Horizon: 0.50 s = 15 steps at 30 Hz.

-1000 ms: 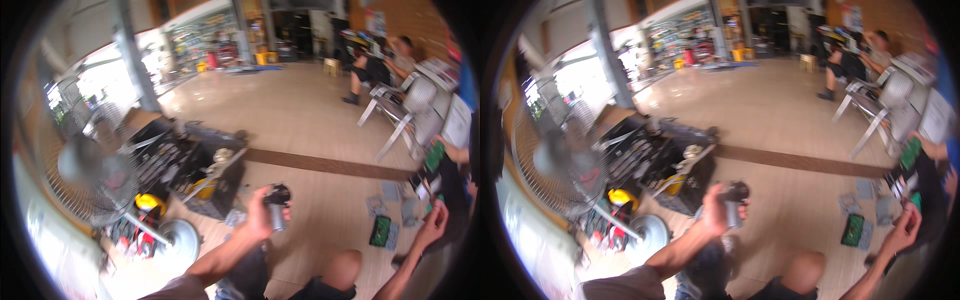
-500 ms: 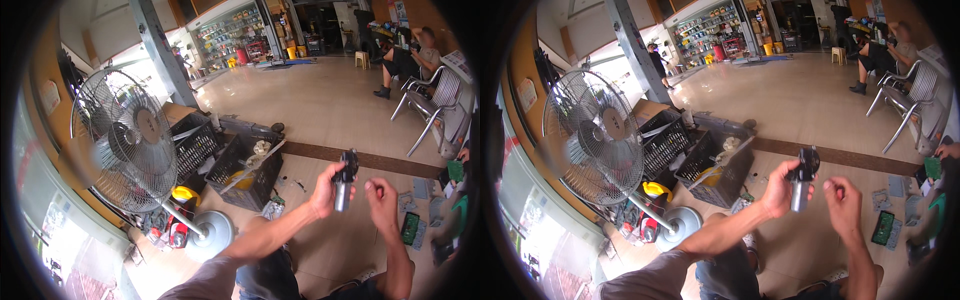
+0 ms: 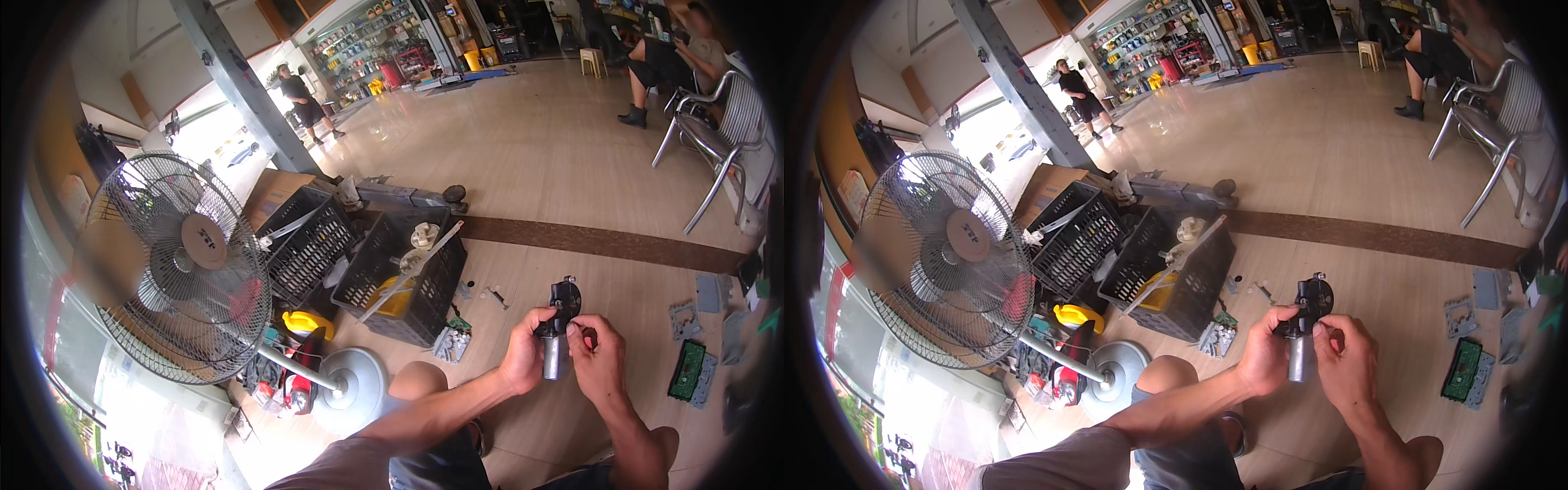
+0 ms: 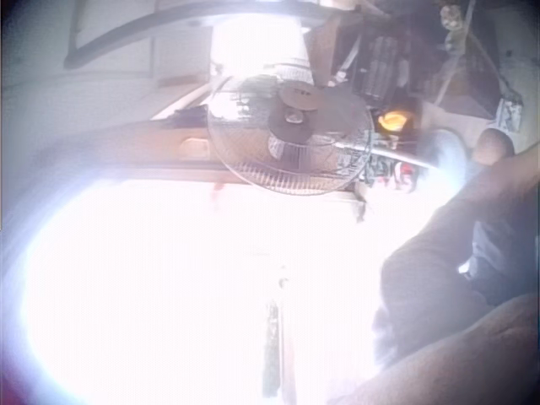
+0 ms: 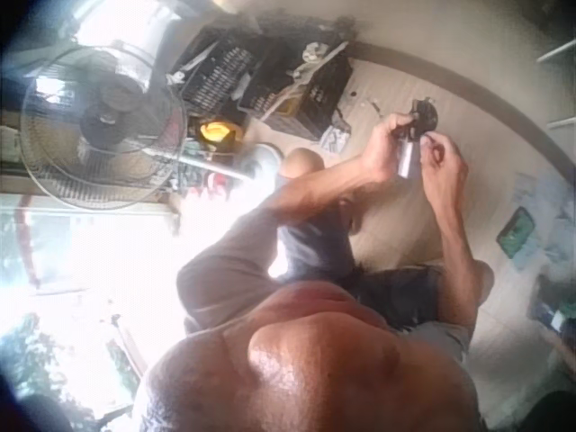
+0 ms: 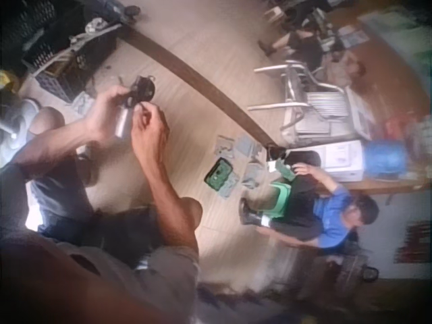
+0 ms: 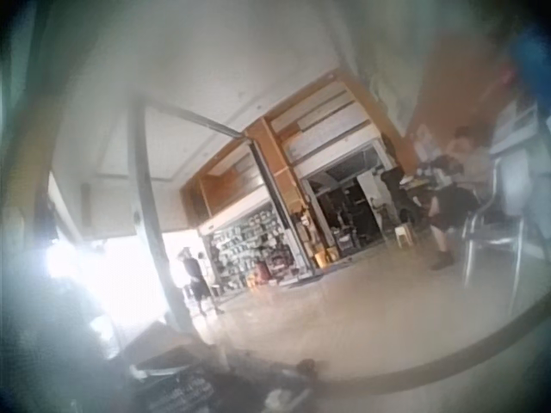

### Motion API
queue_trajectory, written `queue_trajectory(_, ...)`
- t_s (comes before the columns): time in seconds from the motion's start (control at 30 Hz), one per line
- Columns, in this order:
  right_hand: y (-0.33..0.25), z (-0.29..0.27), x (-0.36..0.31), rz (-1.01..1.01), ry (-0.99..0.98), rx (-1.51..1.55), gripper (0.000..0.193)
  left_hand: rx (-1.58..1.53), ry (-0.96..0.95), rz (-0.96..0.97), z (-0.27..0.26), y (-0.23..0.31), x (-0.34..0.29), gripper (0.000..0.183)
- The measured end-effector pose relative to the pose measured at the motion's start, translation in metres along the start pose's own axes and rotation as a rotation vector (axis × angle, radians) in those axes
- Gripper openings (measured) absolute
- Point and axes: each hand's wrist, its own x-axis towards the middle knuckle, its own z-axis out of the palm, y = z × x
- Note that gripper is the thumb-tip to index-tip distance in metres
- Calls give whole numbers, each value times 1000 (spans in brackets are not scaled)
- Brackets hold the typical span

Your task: The person disassembles a small electric motor using a screwdriver, then works on a circuit board placed on the floor with the tool.

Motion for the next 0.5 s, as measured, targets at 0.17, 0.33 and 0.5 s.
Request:
queue_trajectory(0.17, -6, 0, 9, 74, 65, 257, 15, 66, -132, 119, 9, 6, -11, 43)
queue_trajectory(0.33, -13, -15, 10, 139, -59, 92, 17, 124, -117, 191, 16, 6, -23, 44)
queue_trajectory(0.5, -30, -11, -2, 186, -140, 184, 18, 237, -137, 263, 7, 6, -24, 47)
